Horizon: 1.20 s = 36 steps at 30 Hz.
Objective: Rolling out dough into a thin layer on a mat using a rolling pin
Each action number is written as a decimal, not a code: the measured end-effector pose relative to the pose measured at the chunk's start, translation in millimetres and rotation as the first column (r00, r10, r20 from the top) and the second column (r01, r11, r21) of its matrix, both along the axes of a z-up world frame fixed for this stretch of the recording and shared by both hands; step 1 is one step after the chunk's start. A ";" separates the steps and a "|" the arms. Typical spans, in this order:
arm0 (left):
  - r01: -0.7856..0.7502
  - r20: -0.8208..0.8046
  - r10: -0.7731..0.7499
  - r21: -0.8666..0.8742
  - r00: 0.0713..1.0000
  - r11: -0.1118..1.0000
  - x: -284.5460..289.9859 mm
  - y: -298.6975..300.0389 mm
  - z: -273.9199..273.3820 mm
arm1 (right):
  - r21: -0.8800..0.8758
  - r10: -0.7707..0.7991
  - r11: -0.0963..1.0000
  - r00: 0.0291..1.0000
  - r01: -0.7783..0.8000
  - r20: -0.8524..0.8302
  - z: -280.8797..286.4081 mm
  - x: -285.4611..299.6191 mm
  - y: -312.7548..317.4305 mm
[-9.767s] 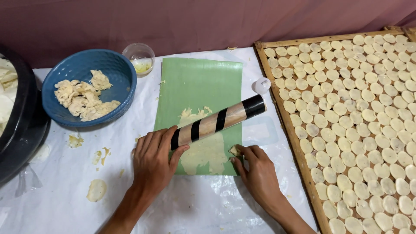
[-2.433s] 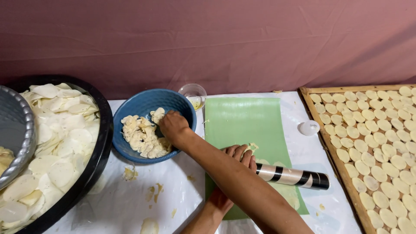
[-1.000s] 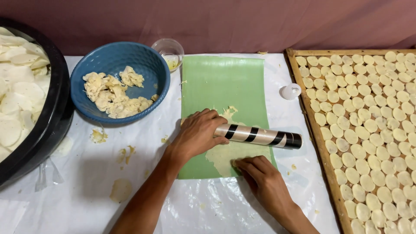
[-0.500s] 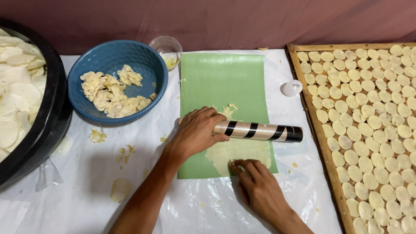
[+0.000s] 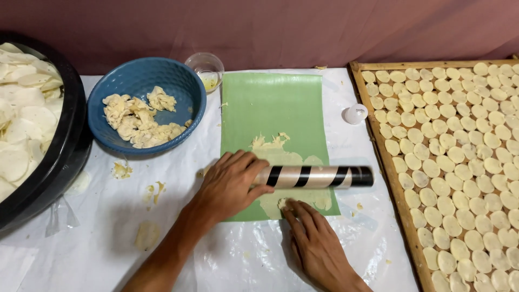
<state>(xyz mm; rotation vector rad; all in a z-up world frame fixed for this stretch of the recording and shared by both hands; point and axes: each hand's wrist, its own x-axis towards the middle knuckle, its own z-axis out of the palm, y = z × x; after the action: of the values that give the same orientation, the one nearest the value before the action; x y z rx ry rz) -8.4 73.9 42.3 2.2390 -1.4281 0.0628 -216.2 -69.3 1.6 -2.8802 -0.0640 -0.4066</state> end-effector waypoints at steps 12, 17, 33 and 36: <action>-0.071 -0.023 0.071 0.002 0.997 0.997 -32.3 33.5 -6.3 | -0.054 -0.155 0.986 0.986 0.158 0.062 20.5 50.0 -53.8; -0.227 0.163 0.225 -0.008 0.960 0.974 -21.6 15.0 -25.7 | -0.176 -0.143 0.971 0.984 0.161 0.111 12.3 50.6 -55.9; -0.024 0.168 0.030 -0.038 0.985 0.999 -26.9 20.7 -32.5 | -0.079 -0.151 0.984 0.983 0.160 0.103 22.8 39.6 -54.0; 0.049 0.182 -0.045 -0.018 0.982 0.999 -33.7 27.7 -20.3 | -0.077 -0.122 0.989 0.989 0.128 0.084 26.9 37.4 -53.7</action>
<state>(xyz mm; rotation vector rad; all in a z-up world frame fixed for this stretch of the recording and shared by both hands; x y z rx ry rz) -42.2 101.6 22.0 2.2272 -1.5656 0.2727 -178.8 -122.9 28.5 -2.9582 0.0892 -0.5544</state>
